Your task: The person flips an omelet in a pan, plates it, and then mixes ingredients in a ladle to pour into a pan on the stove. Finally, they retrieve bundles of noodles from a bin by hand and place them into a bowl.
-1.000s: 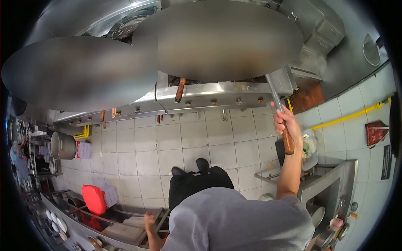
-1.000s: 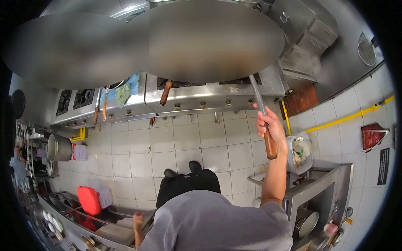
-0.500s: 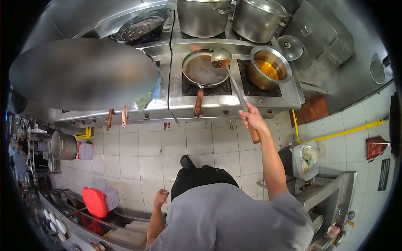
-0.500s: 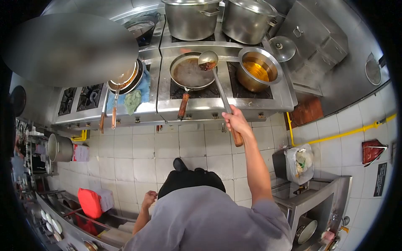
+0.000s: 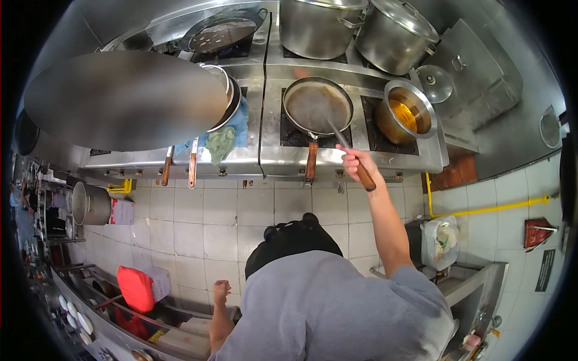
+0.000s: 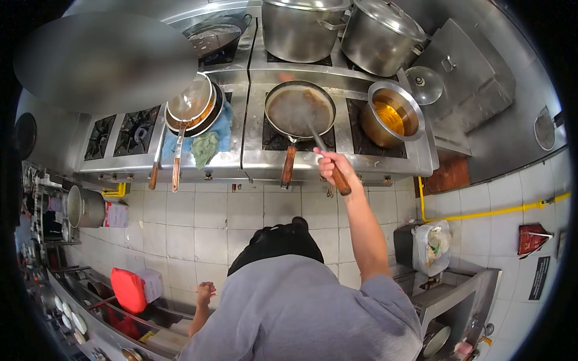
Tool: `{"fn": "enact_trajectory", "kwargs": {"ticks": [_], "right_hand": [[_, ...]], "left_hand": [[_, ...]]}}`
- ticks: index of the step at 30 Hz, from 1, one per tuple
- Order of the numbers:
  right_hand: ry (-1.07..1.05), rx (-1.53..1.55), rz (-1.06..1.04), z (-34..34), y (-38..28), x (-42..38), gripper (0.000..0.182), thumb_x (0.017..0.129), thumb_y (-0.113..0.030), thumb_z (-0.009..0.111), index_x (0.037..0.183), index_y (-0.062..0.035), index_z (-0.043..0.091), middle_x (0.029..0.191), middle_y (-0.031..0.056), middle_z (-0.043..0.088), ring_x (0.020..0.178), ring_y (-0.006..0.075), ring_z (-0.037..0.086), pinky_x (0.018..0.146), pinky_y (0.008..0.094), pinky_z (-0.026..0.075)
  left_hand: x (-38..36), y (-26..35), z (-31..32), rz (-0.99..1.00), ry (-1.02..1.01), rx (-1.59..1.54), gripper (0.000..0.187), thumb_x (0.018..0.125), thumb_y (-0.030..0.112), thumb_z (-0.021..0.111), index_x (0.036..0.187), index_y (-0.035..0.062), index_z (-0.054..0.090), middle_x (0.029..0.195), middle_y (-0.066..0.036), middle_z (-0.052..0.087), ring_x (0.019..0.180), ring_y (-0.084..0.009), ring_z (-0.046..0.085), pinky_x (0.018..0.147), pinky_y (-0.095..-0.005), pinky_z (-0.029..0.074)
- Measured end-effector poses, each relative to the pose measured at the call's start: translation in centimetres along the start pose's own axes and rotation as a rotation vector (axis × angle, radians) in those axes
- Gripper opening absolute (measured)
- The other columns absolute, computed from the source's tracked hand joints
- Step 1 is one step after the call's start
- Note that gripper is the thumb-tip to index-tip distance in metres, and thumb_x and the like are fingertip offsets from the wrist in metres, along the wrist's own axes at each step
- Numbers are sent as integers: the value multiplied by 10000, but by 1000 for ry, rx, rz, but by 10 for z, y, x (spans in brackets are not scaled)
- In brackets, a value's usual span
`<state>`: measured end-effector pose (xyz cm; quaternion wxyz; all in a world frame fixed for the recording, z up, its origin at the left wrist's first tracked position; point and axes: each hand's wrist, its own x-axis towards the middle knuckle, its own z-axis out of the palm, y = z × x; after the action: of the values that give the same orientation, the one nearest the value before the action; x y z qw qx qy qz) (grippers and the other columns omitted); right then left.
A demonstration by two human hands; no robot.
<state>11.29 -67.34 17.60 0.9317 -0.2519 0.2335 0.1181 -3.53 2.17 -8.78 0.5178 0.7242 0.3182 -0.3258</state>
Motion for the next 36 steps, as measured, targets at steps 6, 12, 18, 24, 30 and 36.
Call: {"fn": "enact_trajectory", "kwargs": {"ticks": [6,12,18,24,30,36], "right_hand": [[290,-768,-231,39,25,-47,303,894,-89,540,1182,-66,449,619,-30,394,456,72,402,400,239,331],[508,-1059,-364,32,20,-71,459,868,-88,573,1300,-56,421,627,20,491,479,133,464,466,286,394],[700,-1622,-552,-12,-1,-59,517,818,-101,603,1304,-40,434,751,190,612,640,310,600,682,396,477],[422,-904,-198,-18,5,-16,354,891,-109,543,1230,-67,452,646,15,464,511,139,463,459,300,402],[-110,161,92,-2,-1,-9,329,926,-131,519,1246,-90,457,673,-36,388,493,71,365,415,226,316],[183,-598,-122,26,20,-33,335,920,-97,517,1249,-86,455,653,-28,396,479,72,397,409,238,337]], "left_hand": [[-19,10,62,-53,-45,116,165,863,194,586,956,58,595,742,-24,603,657,-144,607,513,-314,489],[-9,45,107,64,-93,101,153,855,169,596,955,54,595,751,-23,604,659,-132,603,529,-295,474],[11,76,112,19,-72,97,172,851,153,600,978,37,588,777,-37,608,655,-127,599,517,-274,466],[12,88,97,15,-33,87,178,857,147,587,984,21,585,779,-45,611,663,-138,601,510,-274,469],[3,75,95,21,-56,94,160,887,176,545,981,53,586,785,-35,614,682,-140,606,544,-296,490],[-3,60,106,-60,-46,55,130,857,141,550,947,63,600,767,-32,616,674,-137,608,535,-296,476]]}}
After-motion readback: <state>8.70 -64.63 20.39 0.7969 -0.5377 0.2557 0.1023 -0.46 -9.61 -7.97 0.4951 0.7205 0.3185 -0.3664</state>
